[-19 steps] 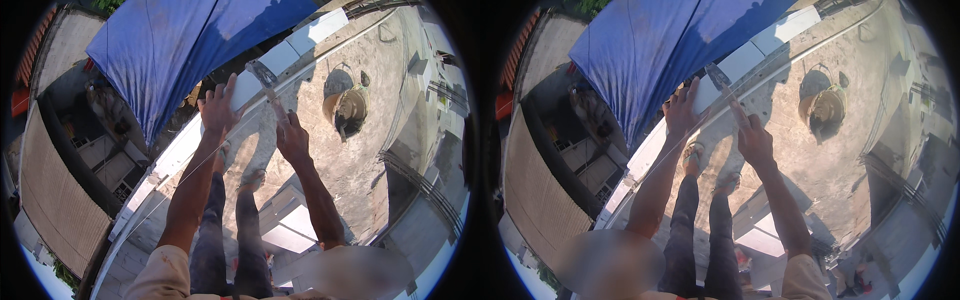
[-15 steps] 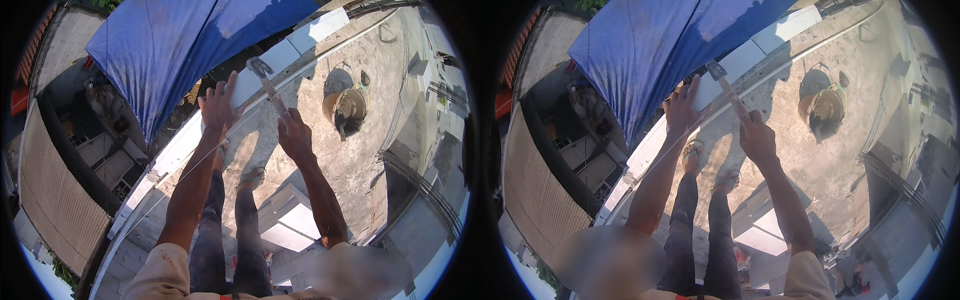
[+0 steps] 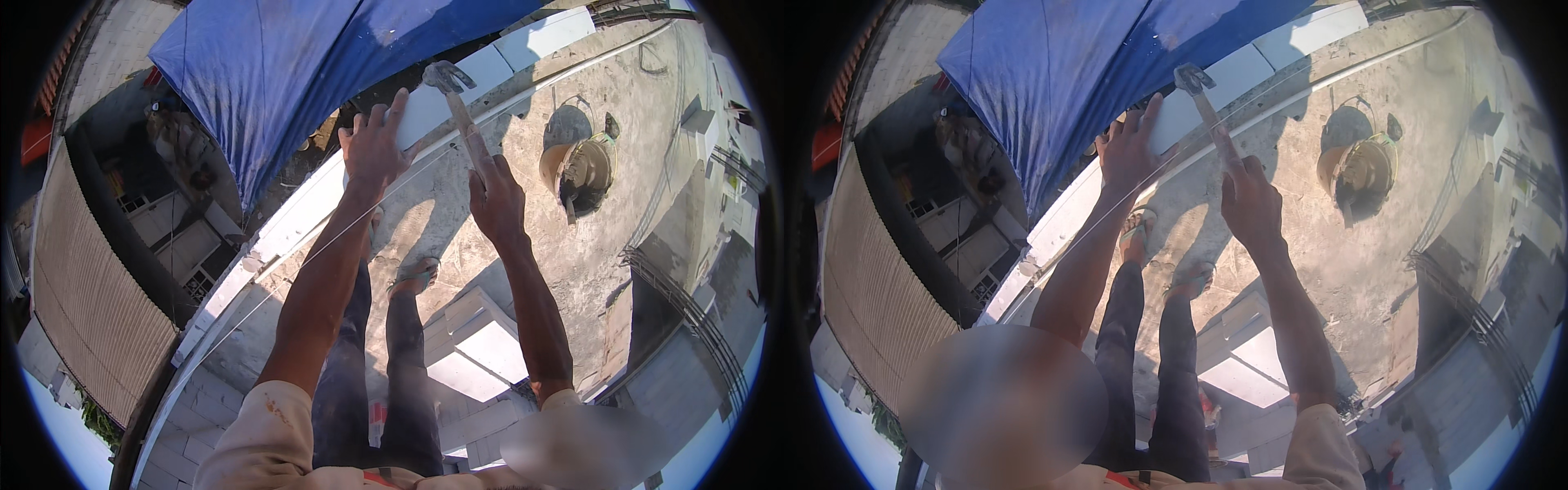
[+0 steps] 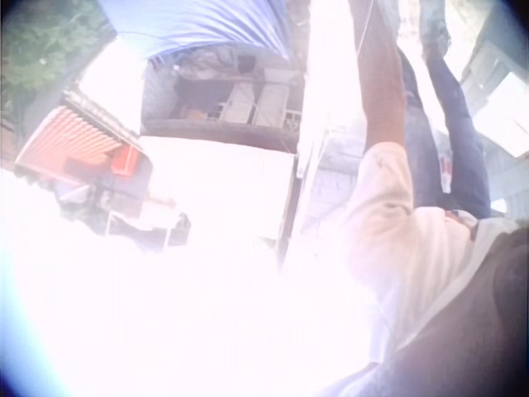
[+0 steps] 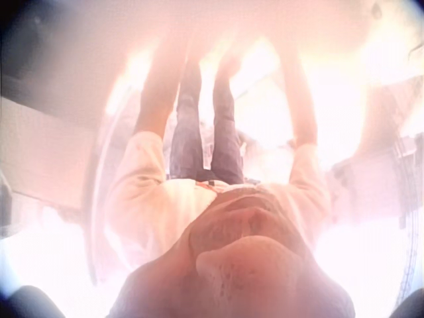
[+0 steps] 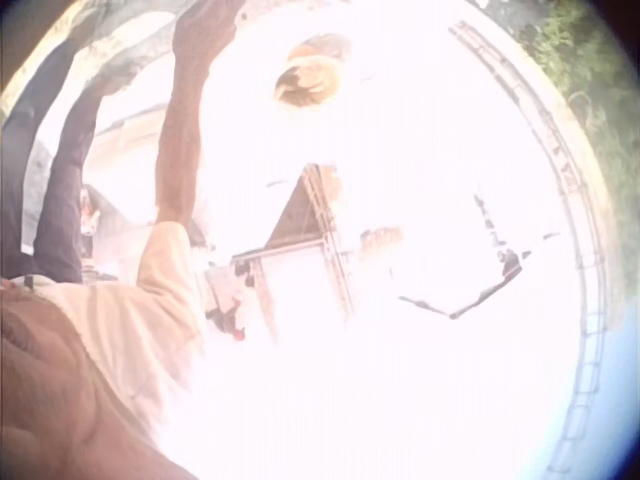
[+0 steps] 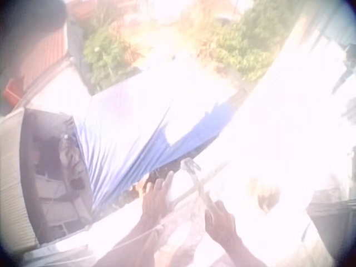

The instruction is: The person applies mortar to a rooftop ledge using a trowel, places white rectangular tiles onto the mortar, and secures them by tapping with a hammer. The person repeatedly scoops mortar, spreads it, positions tiles, and adjusts them to fit the ledge.

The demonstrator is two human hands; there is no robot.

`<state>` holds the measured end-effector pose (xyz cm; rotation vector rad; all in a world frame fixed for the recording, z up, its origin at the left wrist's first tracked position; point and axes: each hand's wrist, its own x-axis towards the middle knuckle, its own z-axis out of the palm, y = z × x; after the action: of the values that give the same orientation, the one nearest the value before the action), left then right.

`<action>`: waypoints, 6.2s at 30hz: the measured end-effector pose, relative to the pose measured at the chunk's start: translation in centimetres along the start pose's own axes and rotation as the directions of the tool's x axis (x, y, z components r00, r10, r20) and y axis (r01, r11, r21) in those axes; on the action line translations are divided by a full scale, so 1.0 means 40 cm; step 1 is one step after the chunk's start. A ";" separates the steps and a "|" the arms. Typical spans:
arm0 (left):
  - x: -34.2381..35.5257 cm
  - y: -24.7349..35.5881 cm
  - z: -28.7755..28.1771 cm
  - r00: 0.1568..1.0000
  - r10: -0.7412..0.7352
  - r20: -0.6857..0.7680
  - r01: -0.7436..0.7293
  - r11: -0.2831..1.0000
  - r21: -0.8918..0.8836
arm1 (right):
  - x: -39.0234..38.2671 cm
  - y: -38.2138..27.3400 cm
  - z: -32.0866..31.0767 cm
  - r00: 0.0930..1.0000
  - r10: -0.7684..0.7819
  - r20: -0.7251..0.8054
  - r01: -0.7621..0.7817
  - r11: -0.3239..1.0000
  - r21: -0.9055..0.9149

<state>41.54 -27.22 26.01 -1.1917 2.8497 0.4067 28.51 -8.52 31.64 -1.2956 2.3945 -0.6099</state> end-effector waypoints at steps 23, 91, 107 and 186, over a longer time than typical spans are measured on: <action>-0.038 -0.028 0.042 0.995 -0.032 -0.097 0.015 0.984 -0.175 | -0.543 -0.164 -0.025 0.671 0.521 0.527 -0.736 0.380 0.561; -0.113 -0.119 0.158 0.558 -0.673 0.485 -0.826 -0.506 0.248 | 0.124 -1.110 0.732 -0.228 0.070 0.971 0.870 -0.433 0.235; -0.080 -0.106 0.297 0.419 -0.890 0.181 -0.578 -0.415 -0.703 | 0.073 -1.083 0.684 -0.261 0.047 0.964 0.880 -0.399 0.258; -0.051 -0.028 0.012 1.000 -0.001 -0.007 0.001 1.000 0.015 | -0.354 -0.070 -0.091 0.756 0.556 0.344 -0.653 0.674 0.346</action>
<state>43.71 -26.43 25.54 -1.1943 2.8531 0.3802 36.04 2.85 37.59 -0.2928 2.1323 -0.7068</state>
